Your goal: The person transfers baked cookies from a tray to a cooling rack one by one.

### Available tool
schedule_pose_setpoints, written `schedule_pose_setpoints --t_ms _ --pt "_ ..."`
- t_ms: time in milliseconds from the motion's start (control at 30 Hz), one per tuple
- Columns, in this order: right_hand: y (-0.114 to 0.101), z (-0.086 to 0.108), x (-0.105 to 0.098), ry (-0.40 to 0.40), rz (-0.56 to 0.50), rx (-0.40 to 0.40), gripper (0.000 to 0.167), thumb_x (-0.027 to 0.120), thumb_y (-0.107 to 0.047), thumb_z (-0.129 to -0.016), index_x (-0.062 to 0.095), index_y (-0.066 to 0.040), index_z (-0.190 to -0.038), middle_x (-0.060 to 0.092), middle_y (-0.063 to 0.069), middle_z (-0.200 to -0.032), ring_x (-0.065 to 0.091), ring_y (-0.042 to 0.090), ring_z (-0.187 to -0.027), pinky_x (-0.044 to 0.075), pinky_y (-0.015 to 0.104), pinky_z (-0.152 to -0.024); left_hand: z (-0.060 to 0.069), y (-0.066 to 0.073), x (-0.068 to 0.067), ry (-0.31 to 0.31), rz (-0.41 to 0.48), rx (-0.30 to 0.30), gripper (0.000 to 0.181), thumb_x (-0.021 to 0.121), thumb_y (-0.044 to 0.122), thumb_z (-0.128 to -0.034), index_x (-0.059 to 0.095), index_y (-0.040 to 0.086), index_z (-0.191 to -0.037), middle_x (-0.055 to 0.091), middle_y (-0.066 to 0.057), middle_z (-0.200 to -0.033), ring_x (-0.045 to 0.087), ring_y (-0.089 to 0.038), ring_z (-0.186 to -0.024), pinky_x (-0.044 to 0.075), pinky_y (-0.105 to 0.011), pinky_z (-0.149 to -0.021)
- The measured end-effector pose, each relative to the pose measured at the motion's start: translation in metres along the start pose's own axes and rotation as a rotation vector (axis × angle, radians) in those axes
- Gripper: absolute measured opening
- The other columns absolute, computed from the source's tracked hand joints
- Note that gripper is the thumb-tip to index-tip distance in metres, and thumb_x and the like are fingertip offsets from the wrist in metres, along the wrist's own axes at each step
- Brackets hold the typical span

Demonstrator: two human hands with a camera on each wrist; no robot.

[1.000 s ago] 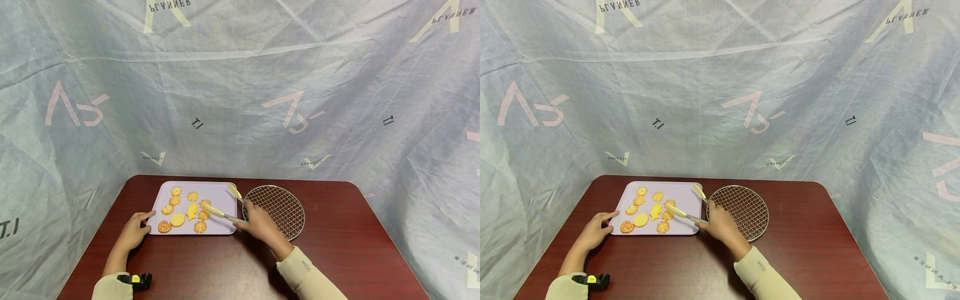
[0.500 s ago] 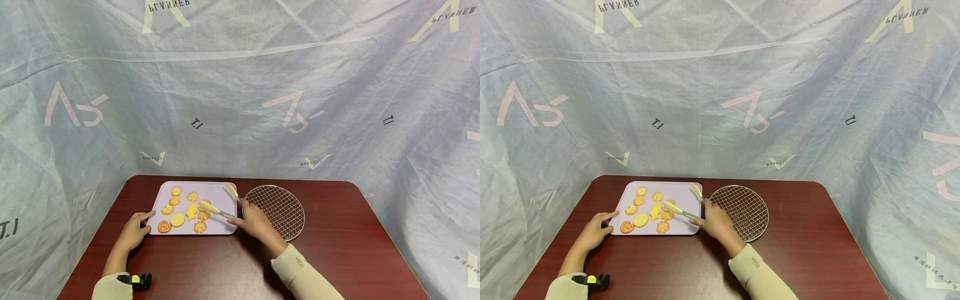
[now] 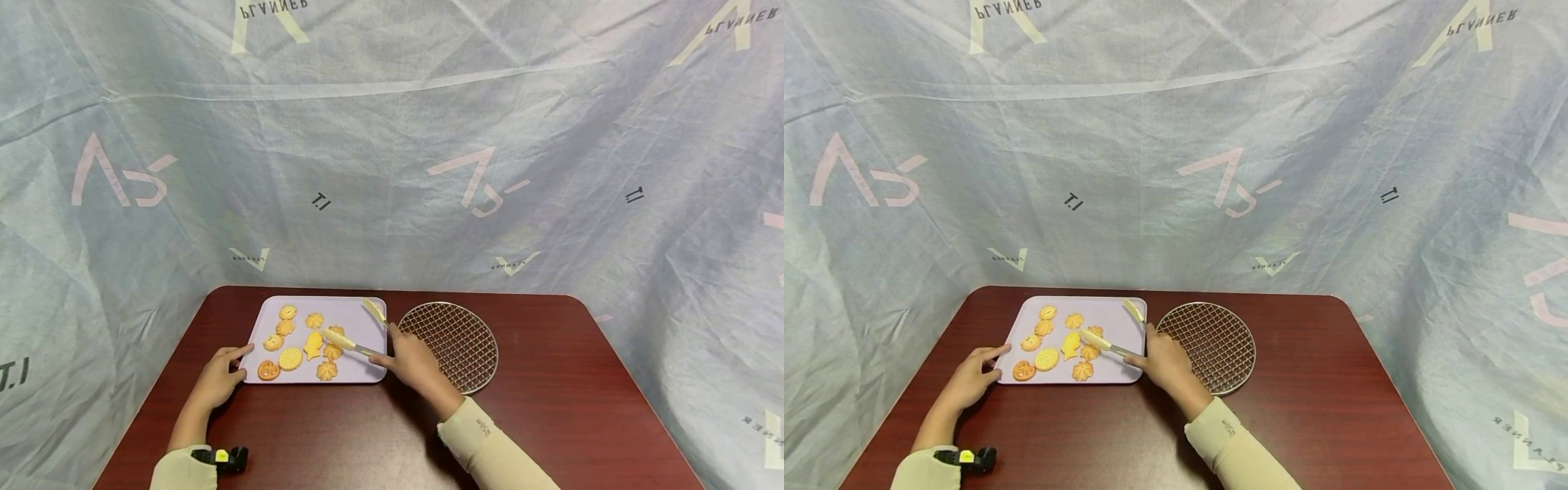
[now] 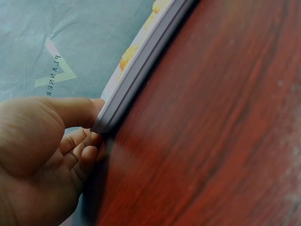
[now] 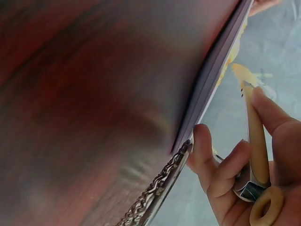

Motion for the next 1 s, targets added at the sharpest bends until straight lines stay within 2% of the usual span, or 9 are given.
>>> schedule_pose_setpoints --t_ms 233,433,667,1000 --pt "-0.007 -0.003 0.001 0.009 0.041 -0.022 0.091 0.079 -0.055 -0.084 0.051 0.003 -0.148 0.073 0.022 -0.106 0.071 0.032 -0.086 0.057 0.048 -0.072 0.0 0.001 0.0 -0.002 -0.002 -0.001 0.054 0.06 -0.007 -0.0917 0.053 -0.007 -0.145 0.049 -0.031 -0.132 0.052 -0.036 -0.103 0.043 -0.044 -0.082" --pt "-0.012 -0.006 0.003 0.014 0.072 -0.024 0.088 0.079 -0.053 -0.084 0.053 0.003 -0.147 0.069 0.012 -0.082 0.059 0.02 -0.063 0.053 0.041 -0.059 -0.001 0.0 0.0 0.003 -0.007 0.005 0.054 0.06 -0.007 -0.0914 0.053 -0.008 -0.145 0.049 -0.031 -0.131 0.052 -0.036 -0.103 0.044 -0.046 -0.084" --pt "-0.017 -0.006 0.002 0.039 0.133 -0.046 0.076 0.077 -0.054 -0.085 0.061 -0.005 -0.14 0.071 0.016 -0.087 0.063 0.026 -0.063 0.049 0.041 -0.053 -0.001 -0.002 0.0 0.006 -0.011 0.006 0.054 0.06 -0.007 -0.0913 0.053 -0.007 -0.145 0.05 -0.03 -0.131 0.052 -0.036 -0.103 0.043 -0.046 -0.084" --pt "-0.026 -0.005 0.002 0.066 0.212 -0.111 0.055 0.075 -0.052 -0.088 0.068 -0.012 -0.123 0.072 0.012 -0.083 0.065 0.029 -0.062 0.048 0.041 -0.049 -0.002 -0.003 0.001 0.01 -0.012 0.01 0.054 0.06 -0.007 -0.0911 0.054 -0.007 -0.145 0.05 -0.03 -0.13 0.052 -0.036 -0.102 0.042 -0.042 -0.082"
Point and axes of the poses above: each hand's wrist, its own z-axis away from the middle knuckle, its own x-axis out of the palm, y = z × x, the point moved 9 cm from there along -z, towards the middle knuckle
